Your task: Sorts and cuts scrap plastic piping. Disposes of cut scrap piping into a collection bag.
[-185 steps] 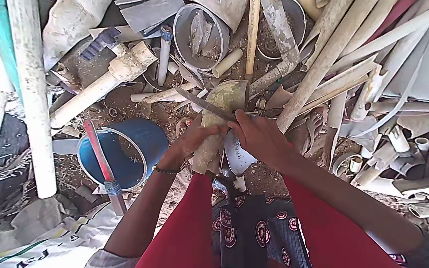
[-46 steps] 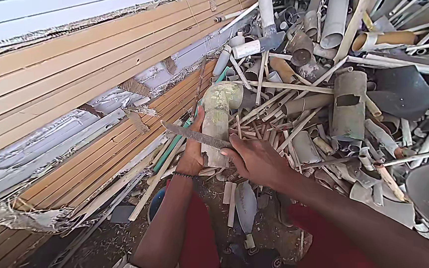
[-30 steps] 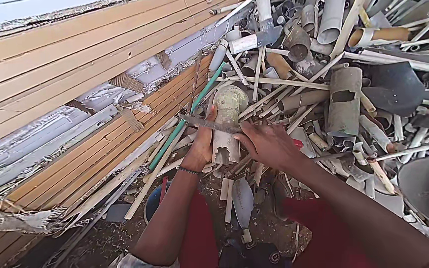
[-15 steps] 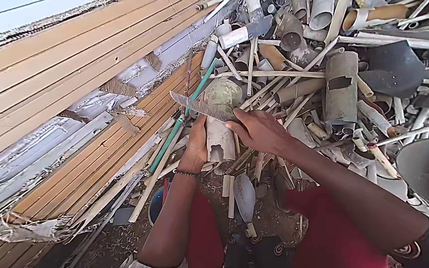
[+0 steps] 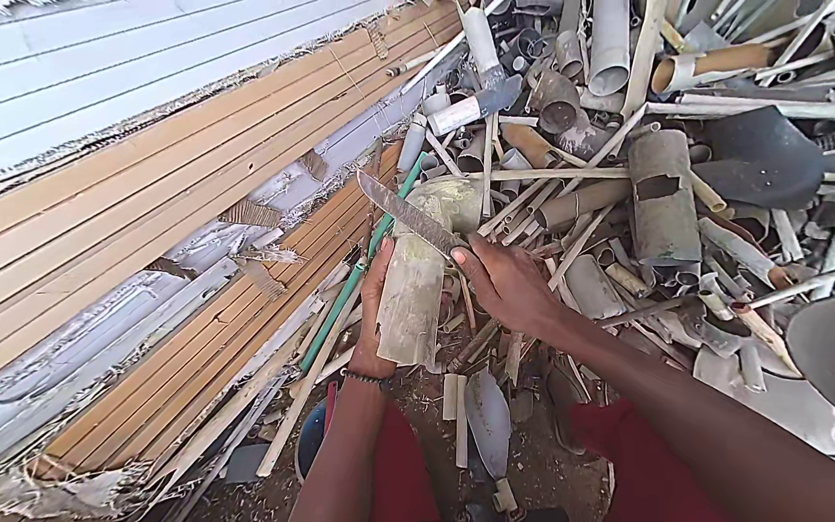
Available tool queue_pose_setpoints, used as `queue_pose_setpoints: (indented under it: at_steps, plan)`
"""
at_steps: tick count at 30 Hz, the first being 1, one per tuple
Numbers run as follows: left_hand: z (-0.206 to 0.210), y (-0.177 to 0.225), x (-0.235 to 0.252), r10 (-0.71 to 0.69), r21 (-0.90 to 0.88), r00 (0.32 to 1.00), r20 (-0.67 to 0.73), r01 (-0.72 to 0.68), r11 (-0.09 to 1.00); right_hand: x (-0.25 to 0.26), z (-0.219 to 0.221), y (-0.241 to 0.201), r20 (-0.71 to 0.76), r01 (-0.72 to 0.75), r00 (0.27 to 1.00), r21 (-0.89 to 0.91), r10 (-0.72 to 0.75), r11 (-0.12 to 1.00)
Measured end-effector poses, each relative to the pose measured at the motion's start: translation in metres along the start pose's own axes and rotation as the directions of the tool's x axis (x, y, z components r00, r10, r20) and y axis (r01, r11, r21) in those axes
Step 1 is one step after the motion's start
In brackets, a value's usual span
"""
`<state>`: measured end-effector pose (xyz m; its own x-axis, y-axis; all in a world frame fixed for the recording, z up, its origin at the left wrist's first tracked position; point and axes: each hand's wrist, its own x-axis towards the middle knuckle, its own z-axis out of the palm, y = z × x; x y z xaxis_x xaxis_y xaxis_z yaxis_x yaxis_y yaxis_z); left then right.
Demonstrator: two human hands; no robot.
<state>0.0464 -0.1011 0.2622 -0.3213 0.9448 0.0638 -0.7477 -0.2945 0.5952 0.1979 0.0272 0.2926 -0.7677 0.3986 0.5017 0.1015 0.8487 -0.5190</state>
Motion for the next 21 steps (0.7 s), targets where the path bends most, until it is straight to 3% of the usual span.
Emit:
queue_pose_setpoints:
  at_steps: [3,5,8,10,11,13,16,21]
  plan:
    - [0.001,-0.005,0.001,0.15,0.01,0.989,-0.012,-0.15,0.989,-0.007,0.015,-0.018,-0.019,-0.059,0.998,0.109,0.061,0.992]
    - [-0.008,-0.007,-0.001,0.241,0.005,0.97,-0.033,-0.241,0.97,-0.016,0.023,-0.03,0.032,-0.019,0.999,0.148,0.014,0.989]
    - [-0.018,-0.002,0.0,0.149,-0.12,0.988,-0.04,-0.152,0.981,-0.024,0.022,-0.042,0.121,0.151,0.98,0.088,-0.161,0.985]
    - [-0.02,-0.004,-0.004,0.202,-0.042,0.975,-0.097,-0.207,0.977,-0.02,0.016,-0.041,0.104,0.2,0.974,0.026,-0.202,0.979]
    - [-0.02,-0.007,-0.006,0.252,0.005,0.958,-0.139,-0.253,0.967,-0.016,0.014,-0.037,0.062,0.202,0.977,0.009,-0.202,0.979]
    - [-0.022,-0.011,0.0,0.253,-0.001,0.963,-0.09,-0.254,0.967,-0.005,0.011,-0.025,-0.006,0.132,0.991,0.015,-0.132,0.991]
    - [0.004,-0.012,0.0,0.09,-0.09,0.994,-0.055,-0.095,0.991,0.008,0.008,-0.012,-0.134,0.023,0.991,0.057,-0.015,0.998]
    - [0.019,-0.009,-0.004,0.086,-0.07,0.99,-0.108,-0.094,0.993,0.003,0.002,-0.012,-0.13,0.059,0.989,-0.112,-0.073,0.992]
